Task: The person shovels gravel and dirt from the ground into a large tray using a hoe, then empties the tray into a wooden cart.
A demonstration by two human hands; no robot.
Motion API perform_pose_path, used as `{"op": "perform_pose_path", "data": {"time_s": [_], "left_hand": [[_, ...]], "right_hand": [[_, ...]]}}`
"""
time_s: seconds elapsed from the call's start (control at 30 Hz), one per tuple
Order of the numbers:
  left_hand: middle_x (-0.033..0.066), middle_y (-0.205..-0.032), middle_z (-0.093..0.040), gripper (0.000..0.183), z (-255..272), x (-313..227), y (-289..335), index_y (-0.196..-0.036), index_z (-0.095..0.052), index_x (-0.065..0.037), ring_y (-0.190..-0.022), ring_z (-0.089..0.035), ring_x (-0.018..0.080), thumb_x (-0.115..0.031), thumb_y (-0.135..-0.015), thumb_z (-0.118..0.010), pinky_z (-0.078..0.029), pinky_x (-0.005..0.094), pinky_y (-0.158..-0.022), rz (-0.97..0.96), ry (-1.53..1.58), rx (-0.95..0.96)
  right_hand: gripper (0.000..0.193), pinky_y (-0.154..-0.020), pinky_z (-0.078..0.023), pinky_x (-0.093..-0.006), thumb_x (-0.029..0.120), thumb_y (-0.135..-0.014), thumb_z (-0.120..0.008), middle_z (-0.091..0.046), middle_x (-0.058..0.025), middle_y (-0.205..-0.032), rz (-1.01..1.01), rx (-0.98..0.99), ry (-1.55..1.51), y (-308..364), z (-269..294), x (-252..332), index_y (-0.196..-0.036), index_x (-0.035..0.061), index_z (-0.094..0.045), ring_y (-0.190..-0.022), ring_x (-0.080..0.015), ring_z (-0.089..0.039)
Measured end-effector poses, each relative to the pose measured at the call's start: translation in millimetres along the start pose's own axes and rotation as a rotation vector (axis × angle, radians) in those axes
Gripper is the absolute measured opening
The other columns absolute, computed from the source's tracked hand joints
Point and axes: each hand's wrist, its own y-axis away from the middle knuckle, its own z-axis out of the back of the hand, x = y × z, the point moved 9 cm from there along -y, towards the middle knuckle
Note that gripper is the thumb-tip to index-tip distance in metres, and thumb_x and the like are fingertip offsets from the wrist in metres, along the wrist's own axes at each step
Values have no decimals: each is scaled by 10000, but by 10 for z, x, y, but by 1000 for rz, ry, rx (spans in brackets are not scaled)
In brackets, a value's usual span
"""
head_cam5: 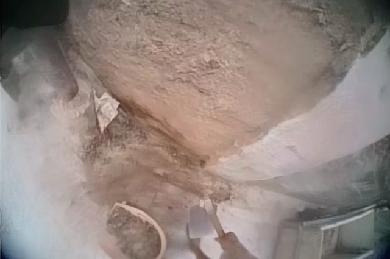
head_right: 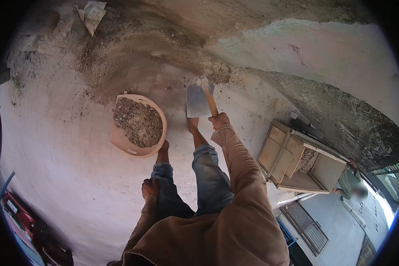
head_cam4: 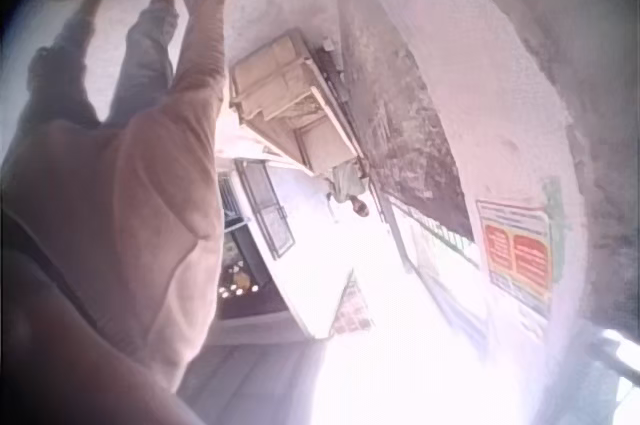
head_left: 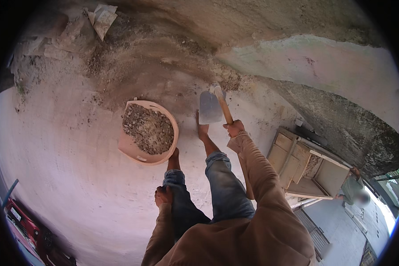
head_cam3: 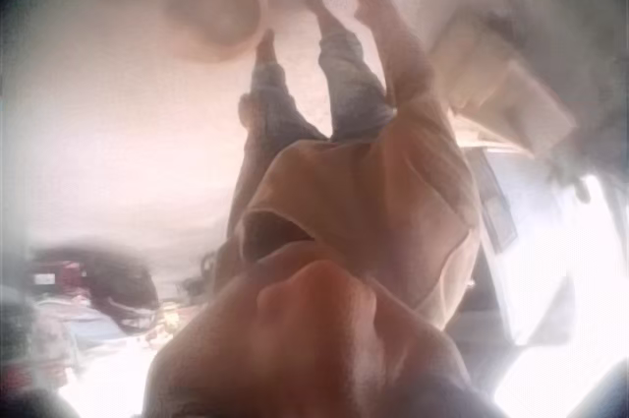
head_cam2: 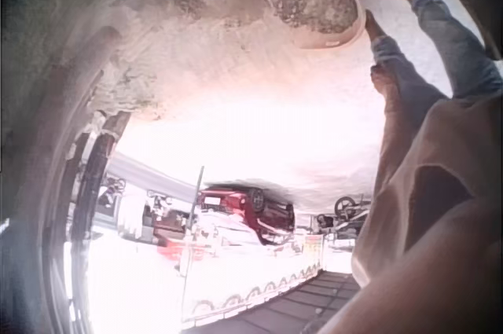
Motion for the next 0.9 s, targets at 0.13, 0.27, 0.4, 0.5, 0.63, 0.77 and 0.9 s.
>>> {"op": "perform_pose_path", "data": {"time_s": [0.13, 0.27, 0.4, 0.5, 0.63, 0.77, 0.9], "left_hand": [[239, -1256, -582, 562, 221, -593, 90, -1247, -566, -14, -1151, -554, 423, -412, -864, -672, -466, 516, -954, -129, -282, -136], [221, -1322, -531, 615, -350, -2939, 632, -1412, -441, -33, -1171, -569, 367, -362, -932, -641, -480, 437, -954, -581, 374, 446], [186, -1548, -283, 879, -539, -5007, 1075, -1544, -222, -67, -1333, -443, 325, -438, -901, -692, -421, 431, -1043, -1141, 454, 597], [183, -1539, -279, 871, -747, -5914, 616, -1531, -258, -114, -1326, -440, 303, -436, -874, -730, -436, 434, -1041, -1195, 473, 267], [123, -1414, -413, 628, -989, -6445, 83, -1433, -416, -153, -1240, -504, 243, -295, -903, -722, -479, 388, -1020, -1130, 577, 212], [61, -1280, -507, 414, -798, -6451, -102, -1289, -561, -104, -1102, -581, 157, -18, -900, -674, -529, 320, -982, -1067, 810, 245], [57, -1234, -560, 384, -634, -6518, 275, -1220, -615, -99, -992, -626, 151, -14, -859, -715, -554, 296, -884, -1143, 889, 344]], "right_hand": [[141, -443, -412, -390, 87, -864, -693, -517, -67, -616, -251, 1, -654, -649, 486, -382, -859, 1, -581, -473, -197, -491], [127, -518, -454, -385, 108, -909, -630, -528, -76, -669, -110, -82, -1200, -2108, 1850, -1465, -943, 2, -568, -576, -199, -532], [147, -585, -489, -338, 124, -924, -614, -550, -83, -761, -230, -412, -1340, -2868, 2182, -1761, -997, 19, -542, -654, -185, -550], [144, -589, -489, -334, 123, -926, -609, -544, -81, -761, -272, -352, -1370, -2992, 1555, -1624, -990, 18, -535, -654, -182, -549], [139, -593, -489, -328, 121, -929, -602, -537, -78, -763, -237, -336, -1365, -3088, 1701, -1525, -982, 17, -526, -654, -177, -548], [136, -598, -490, -321, 120, -933, -595, -531, -75, -764, -217, -288, -1344, -3217, 1831, -1463, -973, 16, -517, -653, -172, -547], [134, -603, -490, -315, 118, -936, -588, -524, -72, -765, -237, -189, -1318, -3223, 1663, -1181, -964, 15, -508, -653, -168, -545]]}}
